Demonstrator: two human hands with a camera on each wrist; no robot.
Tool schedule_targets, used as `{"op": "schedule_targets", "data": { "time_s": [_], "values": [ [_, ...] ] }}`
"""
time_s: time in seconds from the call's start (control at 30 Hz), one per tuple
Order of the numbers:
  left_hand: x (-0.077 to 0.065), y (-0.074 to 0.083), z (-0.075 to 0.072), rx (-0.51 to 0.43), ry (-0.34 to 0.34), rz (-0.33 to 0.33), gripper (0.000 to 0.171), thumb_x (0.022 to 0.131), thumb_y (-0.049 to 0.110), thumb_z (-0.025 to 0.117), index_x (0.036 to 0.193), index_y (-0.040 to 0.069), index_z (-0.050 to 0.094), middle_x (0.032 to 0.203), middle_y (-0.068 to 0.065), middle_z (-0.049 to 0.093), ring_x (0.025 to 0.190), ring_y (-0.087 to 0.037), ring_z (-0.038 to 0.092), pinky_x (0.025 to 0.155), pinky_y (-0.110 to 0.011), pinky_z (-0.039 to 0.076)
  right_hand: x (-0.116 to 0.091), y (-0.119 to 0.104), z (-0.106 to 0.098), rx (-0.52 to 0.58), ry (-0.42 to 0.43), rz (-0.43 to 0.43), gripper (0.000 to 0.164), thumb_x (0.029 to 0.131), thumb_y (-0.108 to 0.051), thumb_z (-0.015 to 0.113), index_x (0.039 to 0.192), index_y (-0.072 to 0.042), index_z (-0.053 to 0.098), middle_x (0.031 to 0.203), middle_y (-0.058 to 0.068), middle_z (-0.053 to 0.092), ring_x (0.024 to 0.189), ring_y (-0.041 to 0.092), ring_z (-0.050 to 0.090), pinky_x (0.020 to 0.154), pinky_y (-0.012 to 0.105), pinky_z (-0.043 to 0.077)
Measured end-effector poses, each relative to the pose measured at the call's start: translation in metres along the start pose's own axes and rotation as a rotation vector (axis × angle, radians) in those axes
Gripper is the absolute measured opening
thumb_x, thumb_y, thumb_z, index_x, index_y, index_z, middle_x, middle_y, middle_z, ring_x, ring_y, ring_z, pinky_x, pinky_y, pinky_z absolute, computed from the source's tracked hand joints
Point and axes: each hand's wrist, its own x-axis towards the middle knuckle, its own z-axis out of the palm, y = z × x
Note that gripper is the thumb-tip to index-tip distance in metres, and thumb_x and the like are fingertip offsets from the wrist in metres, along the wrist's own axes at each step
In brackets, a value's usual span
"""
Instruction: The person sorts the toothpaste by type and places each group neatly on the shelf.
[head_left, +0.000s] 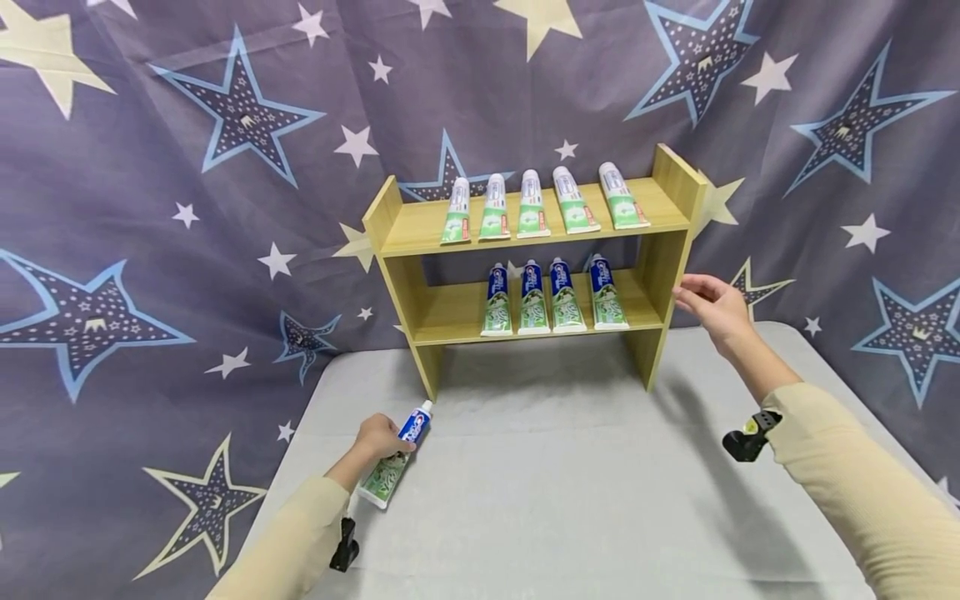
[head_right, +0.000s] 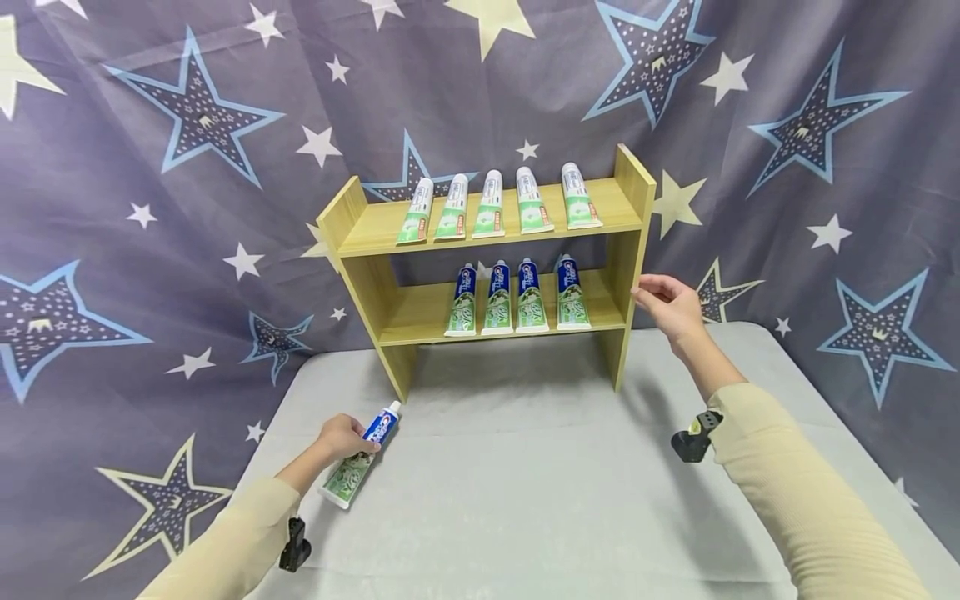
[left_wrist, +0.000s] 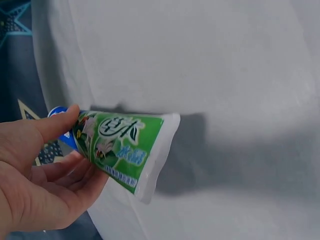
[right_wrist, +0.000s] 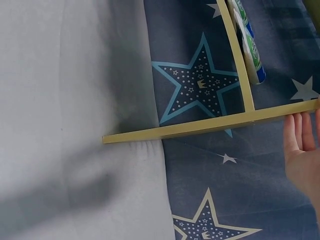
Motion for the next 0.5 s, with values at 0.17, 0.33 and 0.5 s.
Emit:
{"op": "schedule_targets", "data": {
  "time_s": [0.17, 0.33, 0.5],
  "values": [
    [-0.004, 0.008, 0.002, -0.114, -0.053, -0.009, 0.033, 0.072, 0.019, 0.083, 0.078, 0.001, 0.056, 0.073, -0.006, 0.055, 0.061, -0.013, 0.052, 0.055, -0.024, 0.053, 0.000, 0.001, -0.001, 0.005, -0.008, -0.005, 0.025, 0.087, 0.005, 0.063, 0.087, -0.019, 0.068, 0.078, -0.012, 0.068, 0.074, -0.002, 0.065, 0.070, 0.009, 0.056],
    [-0.005, 0.017, 0.003, -0.270, -0.111, -0.040, 0.036, 0.073, 0.018, 0.082, 0.088, -0.002, 0.057, 0.082, -0.007, 0.055, 0.067, -0.013, 0.053, 0.059, -0.025, 0.055, -0.001, 0.001, -0.001, -0.013, -0.003, -0.005, 0.023, 0.087, 0.003, 0.064, 0.087, -0.019, 0.068, 0.079, -0.013, 0.068, 0.074, -0.002, 0.065, 0.071, 0.009, 0.056],
    [-0.009, 0.032, 0.001, -0.373, -0.161, -0.065, 0.036, 0.073, 0.017, 0.081, 0.090, -0.002, 0.056, 0.083, -0.005, 0.055, 0.070, -0.013, 0.054, 0.064, -0.027, 0.057, -0.001, 0.001, -0.001, 0.006, -0.016, -0.020, 0.024, 0.087, 0.005, 0.063, 0.088, -0.018, 0.068, 0.079, -0.012, 0.068, 0.074, -0.002, 0.066, 0.071, 0.009, 0.056]
  ]
}}
